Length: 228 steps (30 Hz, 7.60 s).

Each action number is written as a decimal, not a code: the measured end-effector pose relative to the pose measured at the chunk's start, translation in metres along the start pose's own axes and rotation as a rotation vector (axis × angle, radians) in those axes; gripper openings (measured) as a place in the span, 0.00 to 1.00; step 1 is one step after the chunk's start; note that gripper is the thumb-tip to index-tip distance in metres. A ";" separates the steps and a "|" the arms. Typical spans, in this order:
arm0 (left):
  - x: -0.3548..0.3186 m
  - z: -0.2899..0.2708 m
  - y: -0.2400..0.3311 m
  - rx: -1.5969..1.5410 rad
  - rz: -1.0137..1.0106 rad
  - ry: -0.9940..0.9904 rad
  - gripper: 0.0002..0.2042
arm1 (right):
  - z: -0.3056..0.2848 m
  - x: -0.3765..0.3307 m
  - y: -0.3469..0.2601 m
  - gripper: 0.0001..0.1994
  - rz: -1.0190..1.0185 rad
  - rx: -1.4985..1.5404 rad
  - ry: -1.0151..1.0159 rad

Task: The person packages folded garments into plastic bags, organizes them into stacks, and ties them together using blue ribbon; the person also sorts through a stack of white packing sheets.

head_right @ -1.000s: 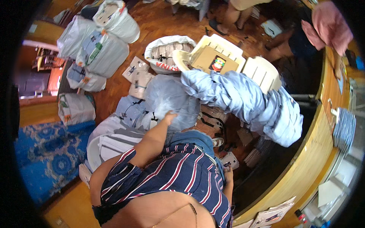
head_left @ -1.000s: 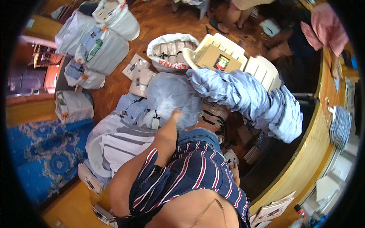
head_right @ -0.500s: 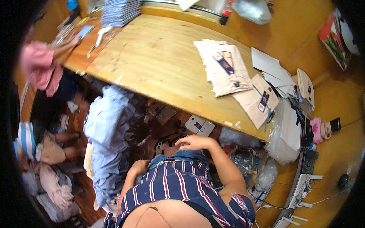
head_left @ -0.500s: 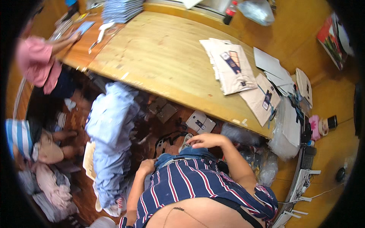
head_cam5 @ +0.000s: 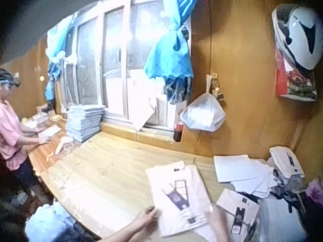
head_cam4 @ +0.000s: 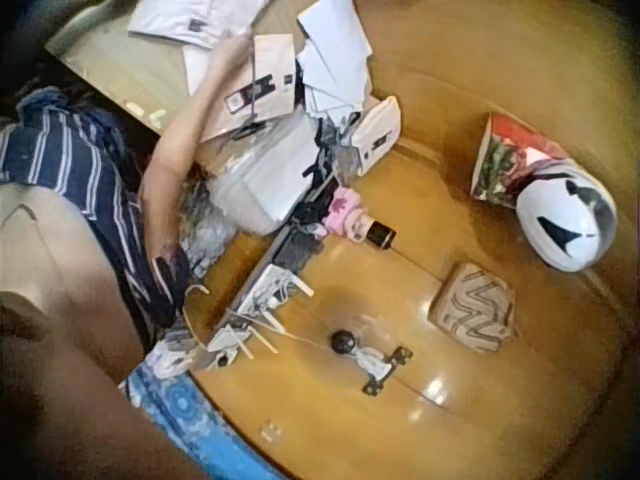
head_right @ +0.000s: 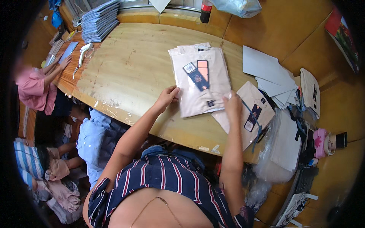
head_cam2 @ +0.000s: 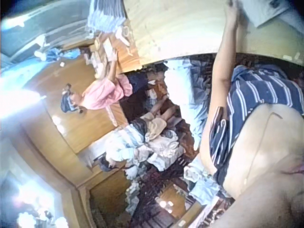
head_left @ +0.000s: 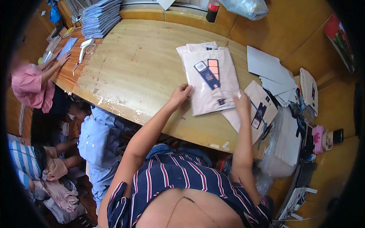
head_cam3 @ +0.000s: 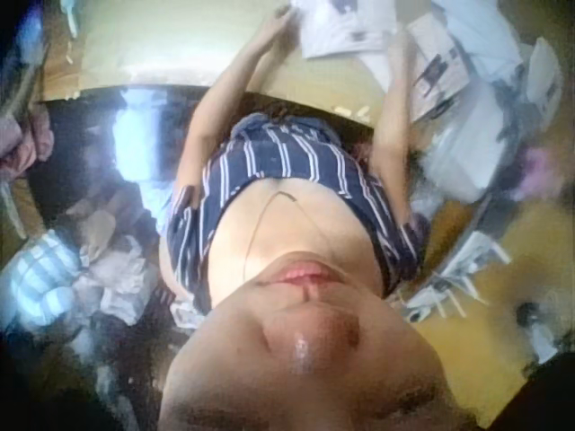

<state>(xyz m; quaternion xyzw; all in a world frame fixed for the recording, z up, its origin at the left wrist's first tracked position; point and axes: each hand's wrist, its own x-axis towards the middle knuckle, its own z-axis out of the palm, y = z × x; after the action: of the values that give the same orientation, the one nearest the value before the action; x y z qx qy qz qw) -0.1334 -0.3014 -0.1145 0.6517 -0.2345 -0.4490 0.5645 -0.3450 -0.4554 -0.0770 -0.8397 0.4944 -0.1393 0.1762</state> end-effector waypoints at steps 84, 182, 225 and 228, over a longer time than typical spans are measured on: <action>-0.025 -0.205 0.028 0.094 0.082 0.101 0.22 | -0.027 -0.087 0.130 0.09 0.606 0.069 0.531; -0.023 -0.208 0.054 -0.367 -0.256 -0.095 0.23 | 0.097 0.006 -0.181 0.27 0.477 1.491 -0.920; 0.065 -0.384 0.032 0.667 0.232 0.786 0.08 | 0.010 -0.037 -0.136 0.23 -0.087 0.538 0.170; 0.037 -0.300 0.098 -0.050 0.356 0.233 0.05 | -0.013 -0.026 -0.178 0.11 -0.269 0.527 0.264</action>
<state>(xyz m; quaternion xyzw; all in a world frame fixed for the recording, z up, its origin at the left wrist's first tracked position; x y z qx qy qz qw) 0.1590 -0.1987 -0.0460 0.6334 -0.2678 -0.2696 0.6741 -0.2233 -0.3546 0.0108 -0.7977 0.3445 -0.3922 0.3018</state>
